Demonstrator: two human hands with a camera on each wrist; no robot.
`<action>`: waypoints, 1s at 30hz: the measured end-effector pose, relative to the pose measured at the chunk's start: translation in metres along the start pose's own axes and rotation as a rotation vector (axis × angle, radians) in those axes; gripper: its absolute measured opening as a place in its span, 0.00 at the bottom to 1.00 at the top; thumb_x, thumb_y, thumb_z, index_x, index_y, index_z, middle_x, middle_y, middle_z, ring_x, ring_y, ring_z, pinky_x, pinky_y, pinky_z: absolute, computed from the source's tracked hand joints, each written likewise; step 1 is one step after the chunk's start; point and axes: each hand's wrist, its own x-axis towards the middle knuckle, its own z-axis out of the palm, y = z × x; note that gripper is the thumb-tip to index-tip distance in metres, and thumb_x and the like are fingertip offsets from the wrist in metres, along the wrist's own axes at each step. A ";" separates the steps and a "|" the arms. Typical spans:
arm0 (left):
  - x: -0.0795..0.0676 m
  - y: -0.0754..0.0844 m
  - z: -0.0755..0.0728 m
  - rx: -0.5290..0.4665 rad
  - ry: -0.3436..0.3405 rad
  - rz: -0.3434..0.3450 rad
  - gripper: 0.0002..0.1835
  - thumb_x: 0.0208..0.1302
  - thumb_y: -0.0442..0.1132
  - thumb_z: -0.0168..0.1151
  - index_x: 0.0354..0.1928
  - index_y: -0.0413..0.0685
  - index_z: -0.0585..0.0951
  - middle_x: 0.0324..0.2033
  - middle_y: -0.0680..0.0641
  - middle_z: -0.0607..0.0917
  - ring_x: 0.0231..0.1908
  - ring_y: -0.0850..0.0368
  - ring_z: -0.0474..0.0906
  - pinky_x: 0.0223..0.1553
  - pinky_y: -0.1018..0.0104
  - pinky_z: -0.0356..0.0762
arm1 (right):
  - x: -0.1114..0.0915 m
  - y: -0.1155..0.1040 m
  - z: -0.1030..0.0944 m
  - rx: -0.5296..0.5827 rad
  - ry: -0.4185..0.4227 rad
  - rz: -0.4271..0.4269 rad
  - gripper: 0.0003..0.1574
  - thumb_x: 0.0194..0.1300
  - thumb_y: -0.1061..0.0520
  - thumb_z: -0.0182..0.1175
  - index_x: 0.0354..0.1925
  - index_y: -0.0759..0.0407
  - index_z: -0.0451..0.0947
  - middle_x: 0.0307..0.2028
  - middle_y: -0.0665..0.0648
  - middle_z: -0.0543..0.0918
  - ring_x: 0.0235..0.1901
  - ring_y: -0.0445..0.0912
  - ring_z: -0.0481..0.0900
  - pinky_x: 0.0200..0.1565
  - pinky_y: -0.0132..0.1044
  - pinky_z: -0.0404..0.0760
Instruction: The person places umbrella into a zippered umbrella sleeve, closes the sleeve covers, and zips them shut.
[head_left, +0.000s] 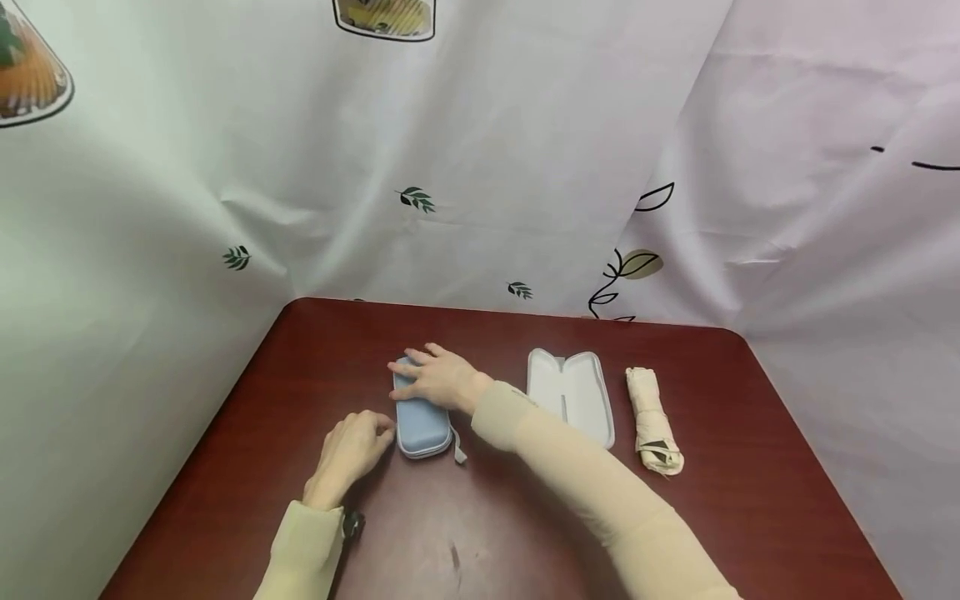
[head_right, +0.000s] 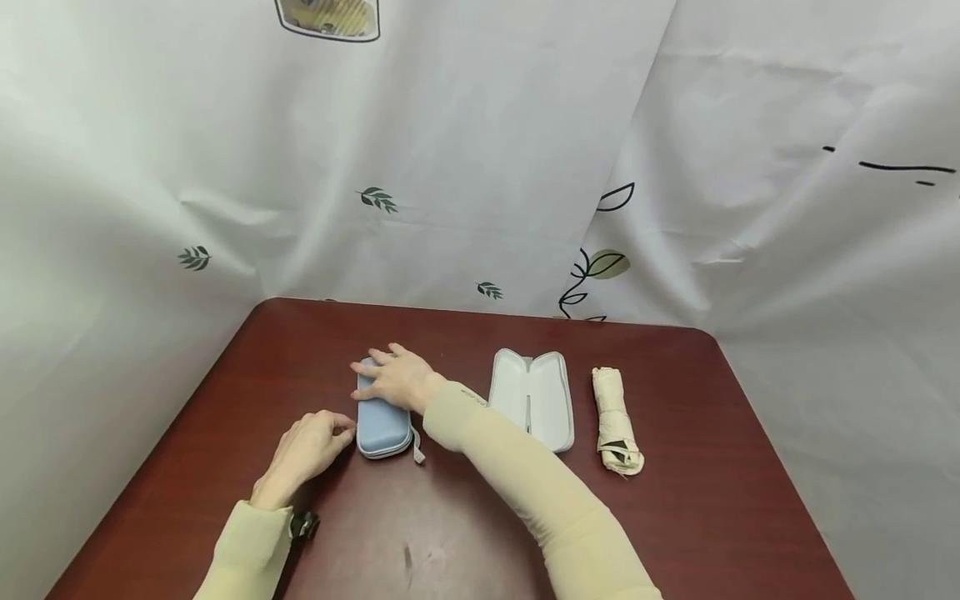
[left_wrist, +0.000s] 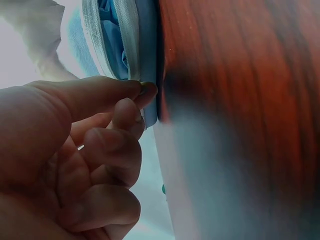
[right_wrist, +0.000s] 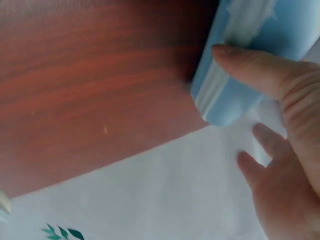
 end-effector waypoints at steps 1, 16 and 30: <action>0.001 0.001 -0.001 0.007 -0.001 -0.001 0.07 0.58 0.36 0.62 0.36 0.51 0.88 0.35 0.48 0.87 0.35 0.45 0.82 0.32 0.45 0.76 | 0.001 -0.001 0.000 0.006 -0.014 0.005 0.40 0.69 0.52 0.60 0.69 0.20 0.59 0.74 0.46 0.54 0.71 0.49 0.56 0.65 0.47 0.61; -0.012 -0.013 -0.017 0.043 -0.010 -0.033 0.08 0.58 0.38 0.62 0.37 0.51 0.88 0.35 0.46 0.87 0.33 0.46 0.82 0.31 0.45 0.74 | 0.009 -0.015 -0.017 0.030 -0.060 0.203 0.30 0.62 0.53 0.68 0.59 0.28 0.76 0.52 0.48 0.80 0.49 0.45 0.76 0.47 0.38 0.76; -0.024 -0.023 -0.019 0.011 -0.032 -0.089 0.07 0.61 0.41 0.64 0.38 0.54 0.89 0.39 0.47 0.87 0.37 0.45 0.83 0.33 0.45 0.75 | 0.009 -0.014 -0.009 0.123 -0.109 0.322 0.38 0.38 0.39 0.79 0.52 0.37 0.81 0.46 0.49 0.78 0.46 0.45 0.73 0.47 0.42 0.68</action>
